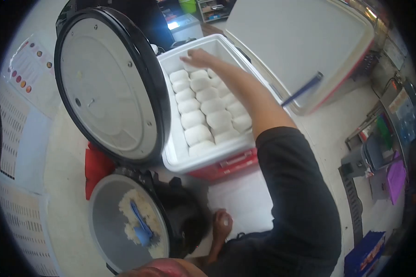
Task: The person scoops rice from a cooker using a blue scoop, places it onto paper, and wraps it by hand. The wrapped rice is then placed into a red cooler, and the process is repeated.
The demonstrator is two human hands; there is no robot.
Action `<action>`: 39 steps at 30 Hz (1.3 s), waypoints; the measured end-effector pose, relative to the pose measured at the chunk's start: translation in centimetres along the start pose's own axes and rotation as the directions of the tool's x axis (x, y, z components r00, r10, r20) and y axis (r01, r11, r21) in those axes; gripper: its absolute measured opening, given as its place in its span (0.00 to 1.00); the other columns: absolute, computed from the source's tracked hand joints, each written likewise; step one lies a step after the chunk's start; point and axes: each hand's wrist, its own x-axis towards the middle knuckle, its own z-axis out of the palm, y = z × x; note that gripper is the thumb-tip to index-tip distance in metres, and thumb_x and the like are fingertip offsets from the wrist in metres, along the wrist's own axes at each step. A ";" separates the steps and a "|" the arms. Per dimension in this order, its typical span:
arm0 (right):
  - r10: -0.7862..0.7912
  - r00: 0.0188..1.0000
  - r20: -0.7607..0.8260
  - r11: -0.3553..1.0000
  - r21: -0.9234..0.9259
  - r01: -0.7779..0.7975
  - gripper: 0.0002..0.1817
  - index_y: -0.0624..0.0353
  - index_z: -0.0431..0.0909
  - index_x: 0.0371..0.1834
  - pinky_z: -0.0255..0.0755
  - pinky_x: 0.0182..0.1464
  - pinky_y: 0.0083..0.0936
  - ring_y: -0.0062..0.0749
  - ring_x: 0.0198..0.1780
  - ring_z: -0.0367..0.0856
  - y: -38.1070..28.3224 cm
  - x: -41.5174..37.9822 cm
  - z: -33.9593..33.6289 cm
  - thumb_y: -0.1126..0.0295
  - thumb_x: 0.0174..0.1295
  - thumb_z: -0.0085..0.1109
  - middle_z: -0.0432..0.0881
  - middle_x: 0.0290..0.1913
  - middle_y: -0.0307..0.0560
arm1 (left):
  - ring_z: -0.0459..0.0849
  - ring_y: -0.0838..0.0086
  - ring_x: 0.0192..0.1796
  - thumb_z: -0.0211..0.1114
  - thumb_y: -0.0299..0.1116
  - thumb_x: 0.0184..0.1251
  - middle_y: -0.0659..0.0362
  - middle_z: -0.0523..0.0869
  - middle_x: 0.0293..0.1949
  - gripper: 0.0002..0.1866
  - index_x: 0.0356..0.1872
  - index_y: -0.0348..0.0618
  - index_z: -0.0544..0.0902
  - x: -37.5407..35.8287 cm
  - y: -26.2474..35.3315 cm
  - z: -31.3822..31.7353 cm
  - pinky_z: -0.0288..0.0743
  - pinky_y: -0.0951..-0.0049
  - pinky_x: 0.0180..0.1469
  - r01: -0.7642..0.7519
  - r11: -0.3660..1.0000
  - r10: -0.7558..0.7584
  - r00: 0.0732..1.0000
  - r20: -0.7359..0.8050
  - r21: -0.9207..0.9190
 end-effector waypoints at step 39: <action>-0.106 0.452 0.886 0.878 -0.130 0.461 0.09 0.57 0.80 0.21 0.73 0.41 0.32 0.37 0.35 0.80 -27.4 -21.7 -19.3 0.67 0.55 0.55 0.80 0.25 0.44 | 0.80 0.59 0.47 0.63 0.25 0.54 0.53 0.82 0.42 0.08 0.37 0.39 0.79 -1.6 1.8 -1.4 0.74 0.62 0.50 -0.117 0.993 0.118 0.983 -0.139 0.017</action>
